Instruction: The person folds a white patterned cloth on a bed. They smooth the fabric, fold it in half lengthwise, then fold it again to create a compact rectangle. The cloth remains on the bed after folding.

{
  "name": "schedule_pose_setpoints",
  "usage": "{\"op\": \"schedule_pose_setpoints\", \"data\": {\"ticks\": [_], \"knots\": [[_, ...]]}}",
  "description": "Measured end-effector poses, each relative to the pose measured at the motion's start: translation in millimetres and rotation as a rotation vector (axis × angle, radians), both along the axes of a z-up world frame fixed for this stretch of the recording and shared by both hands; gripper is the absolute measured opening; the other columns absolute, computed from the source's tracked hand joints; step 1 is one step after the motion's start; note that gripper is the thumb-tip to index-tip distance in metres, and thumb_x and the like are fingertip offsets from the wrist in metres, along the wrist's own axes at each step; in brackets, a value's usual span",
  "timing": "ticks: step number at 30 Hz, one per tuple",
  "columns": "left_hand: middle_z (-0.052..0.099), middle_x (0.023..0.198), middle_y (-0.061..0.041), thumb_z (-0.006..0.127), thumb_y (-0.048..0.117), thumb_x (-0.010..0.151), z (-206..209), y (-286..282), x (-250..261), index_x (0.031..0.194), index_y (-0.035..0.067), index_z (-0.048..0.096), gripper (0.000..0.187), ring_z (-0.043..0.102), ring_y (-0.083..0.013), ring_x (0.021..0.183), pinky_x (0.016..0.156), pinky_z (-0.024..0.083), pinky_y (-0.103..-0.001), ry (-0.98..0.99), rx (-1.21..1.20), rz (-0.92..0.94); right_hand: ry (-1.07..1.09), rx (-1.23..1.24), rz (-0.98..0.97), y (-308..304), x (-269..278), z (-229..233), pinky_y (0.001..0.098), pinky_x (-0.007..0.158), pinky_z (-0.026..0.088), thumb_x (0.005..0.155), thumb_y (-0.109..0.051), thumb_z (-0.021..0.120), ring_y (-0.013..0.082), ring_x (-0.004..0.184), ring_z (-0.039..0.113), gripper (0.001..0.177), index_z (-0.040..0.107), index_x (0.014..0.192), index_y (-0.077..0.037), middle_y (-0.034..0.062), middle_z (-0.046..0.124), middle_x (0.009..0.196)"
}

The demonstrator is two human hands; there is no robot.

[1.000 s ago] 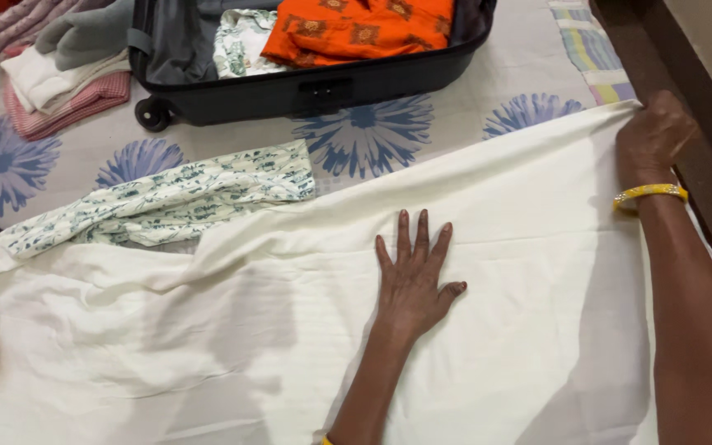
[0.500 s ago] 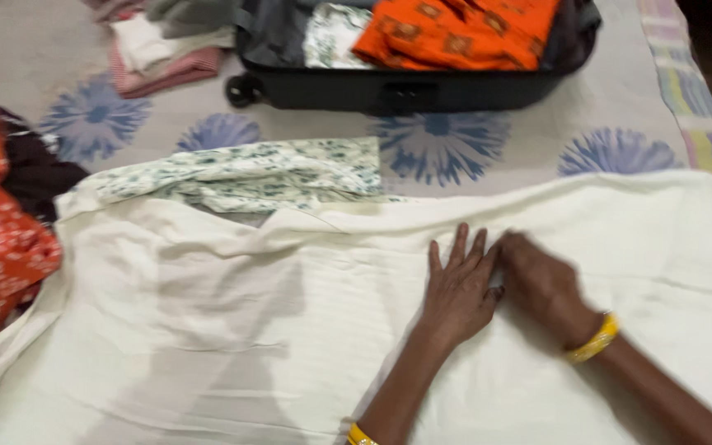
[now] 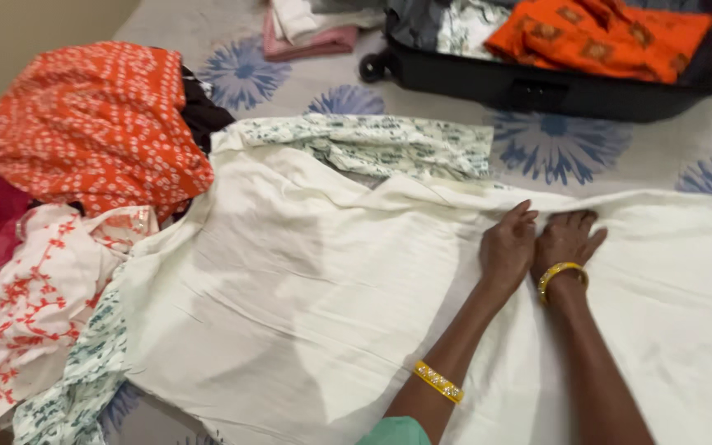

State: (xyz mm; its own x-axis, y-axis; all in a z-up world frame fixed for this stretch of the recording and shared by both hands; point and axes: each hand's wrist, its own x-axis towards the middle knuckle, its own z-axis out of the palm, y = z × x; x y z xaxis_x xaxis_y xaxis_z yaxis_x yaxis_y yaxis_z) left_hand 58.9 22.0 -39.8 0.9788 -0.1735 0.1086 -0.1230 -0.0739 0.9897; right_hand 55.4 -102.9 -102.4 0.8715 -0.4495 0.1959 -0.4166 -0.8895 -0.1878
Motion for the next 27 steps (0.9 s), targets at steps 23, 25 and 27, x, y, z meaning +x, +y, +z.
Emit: {"op": "schedule_pose_setpoints", "data": {"ticks": [23, 25, 27], "knots": [[0.063, 0.126, -0.034, 0.074, 0.018, 0.081, 90, 226, 277, 0.15, -0.003, 0.035, 0.083, 0.062, -0.0421, 0.114, 0.095, 0.049, -0.052, -0.285, 0.339, 0.486, -0.494, 0.632, 0.288, 74, -9, 75, 0.0353, 0.074, 0.057, 0.096, -0.007, 0.066, 0.0272, 0.083, 0.073, 0.036, 0.067, 0.13, 0.004, 0.0175, 0.076, 0.109], [0.053, 0.14, -0.033, 0.076, 0.025, 0.087, 98, 227, 272, 0.158, -0.001, 0.025, 0.091, 0.056, -0.0405, 0.123, 0.104, 0.046, -0.052, -0.247, 0.538, 0.36, -0.379, 0.737, 0.305, 77, -9, 79, 0.0342, 0.071, 0.057, 0.094, -0.01, 0.068, 0.0241, 0.079, 0.073, 0.035, 0.069, 0.127, 0.002, 0.0145, 0.078, 0.103], [0.058, 0.137, -0.027, 0.069, 0.019, 0.089, 93, 225, 252, 0.153, 0.008, 0.038, 0.073, 0.06, -0.0371, 0.121, 0.108, 0.043, -0.053, -0.232, 0.756, 0.194, -0.379, 0.722, 0.341, 80, -8, 82, 0.0333, 0.078, 0.058, 0.094, -0.01, 0.069, 0.0217, 0.085, 0.074, 0.032, 0.07, 0.124, 0.001, 0.0144, 0.077, 0.102]]}}
